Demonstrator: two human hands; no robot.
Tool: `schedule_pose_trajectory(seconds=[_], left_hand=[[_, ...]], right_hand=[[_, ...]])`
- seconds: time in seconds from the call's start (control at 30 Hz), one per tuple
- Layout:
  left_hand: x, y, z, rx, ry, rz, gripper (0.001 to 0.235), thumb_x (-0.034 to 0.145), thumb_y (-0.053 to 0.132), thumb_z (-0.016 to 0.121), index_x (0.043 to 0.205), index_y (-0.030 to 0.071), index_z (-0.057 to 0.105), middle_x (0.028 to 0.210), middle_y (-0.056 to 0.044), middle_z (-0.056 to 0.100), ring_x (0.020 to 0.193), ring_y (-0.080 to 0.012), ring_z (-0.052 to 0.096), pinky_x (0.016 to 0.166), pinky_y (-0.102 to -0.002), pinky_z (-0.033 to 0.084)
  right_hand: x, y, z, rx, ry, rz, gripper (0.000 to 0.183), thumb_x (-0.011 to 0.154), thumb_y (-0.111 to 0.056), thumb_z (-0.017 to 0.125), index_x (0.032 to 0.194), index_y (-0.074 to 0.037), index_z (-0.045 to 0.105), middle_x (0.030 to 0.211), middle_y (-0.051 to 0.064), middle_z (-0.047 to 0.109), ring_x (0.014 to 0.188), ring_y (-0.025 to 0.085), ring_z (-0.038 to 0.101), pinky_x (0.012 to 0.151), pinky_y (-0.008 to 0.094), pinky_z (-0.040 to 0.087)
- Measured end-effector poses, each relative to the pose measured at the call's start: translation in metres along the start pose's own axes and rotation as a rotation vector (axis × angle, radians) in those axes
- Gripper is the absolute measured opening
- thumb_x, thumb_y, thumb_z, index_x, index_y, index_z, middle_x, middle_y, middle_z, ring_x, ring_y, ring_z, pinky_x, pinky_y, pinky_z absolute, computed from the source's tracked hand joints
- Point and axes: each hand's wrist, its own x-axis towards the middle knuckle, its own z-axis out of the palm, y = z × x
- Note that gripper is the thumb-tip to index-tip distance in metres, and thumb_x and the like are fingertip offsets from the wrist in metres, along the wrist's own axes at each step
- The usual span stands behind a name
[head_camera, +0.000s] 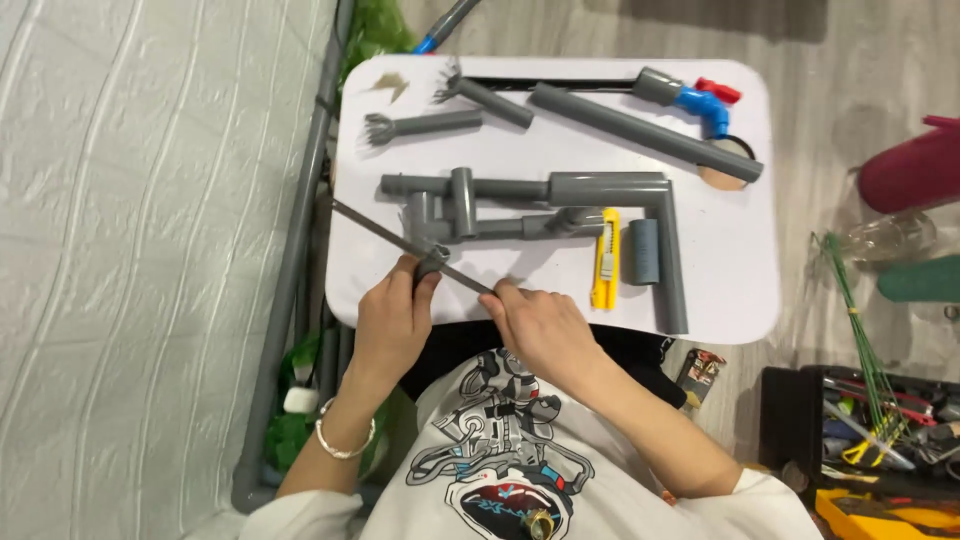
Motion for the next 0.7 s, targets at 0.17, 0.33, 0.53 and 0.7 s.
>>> schedule_pose_trajectory(seconds=[0.17,0.33,0.53,0.7], left_hand=[[0.002,0.002,-0.003,-0.020,0.035,0.011,0.029,0.113,0.017,0.049,0.110,-0.006,0.065,0.073,-0.015,0.068,0.068,-0.0291,0.072,0.059,-0.038,0.060],[0.010,0.000,-0.032,0.023,0.240,0.043,0.023,0.112,0.008,0.051,0.121,-0.008,0.065,0.070,-0.014,0.060,0.066,-0.0240,0.066,0.059,-0.035,0.056],[0.062,0.037,-0.059,0.052,0.283,0.161,0.034,0.115,0.025,0.044,0.106,-0.001,0.063,0.066,-0.017,0.058,0.058,-0.0401,0.064,0.054,-0.047,0.052],[0.121,0.086,-0.108,-0.120,0.254,0.461,0.013,0.108,0.002,0.060,0.116,-0.008,0.059,0.077,-0.012,0.067,0.054,-0.0207,0.053,0.051,-0.033,0.040]], right_hand=[[0.010,-0.010,-0.013,0.009,0.010,-0.005,0.049,0.114,-0.041,0.032,0.094,-0.009,0.062,0.069,0.019,0.072,0.069,0.048,0.076,0.068,0.058,0.061],[0.004,-0.014,-0.031,-0.021,-0.008,-0.040,0.046,0.114,-0.040,0.035,0.095,-0.007,0.060,0.068,0.023,0.071,0.068,0.053,0.074,0.067,0.063,0.059],[0.015,-0.012,-0.077,-0.199,0.084,-0.047,0.041,0.112,-0.044,0.038,0.095,-0.012,0.058,0.061,0.020,0.069,0.064,0.051,0.073,0.061,0.062,0.056],[0.027,-0.034,-0.190,-0.159,0.161,-0.186,0.025,0.111,-0.011,0.051,0.102,0.001,0.070,0.076,0.008,0.065,0.039,0.018,0.054,0.036,0.034,0.045]])
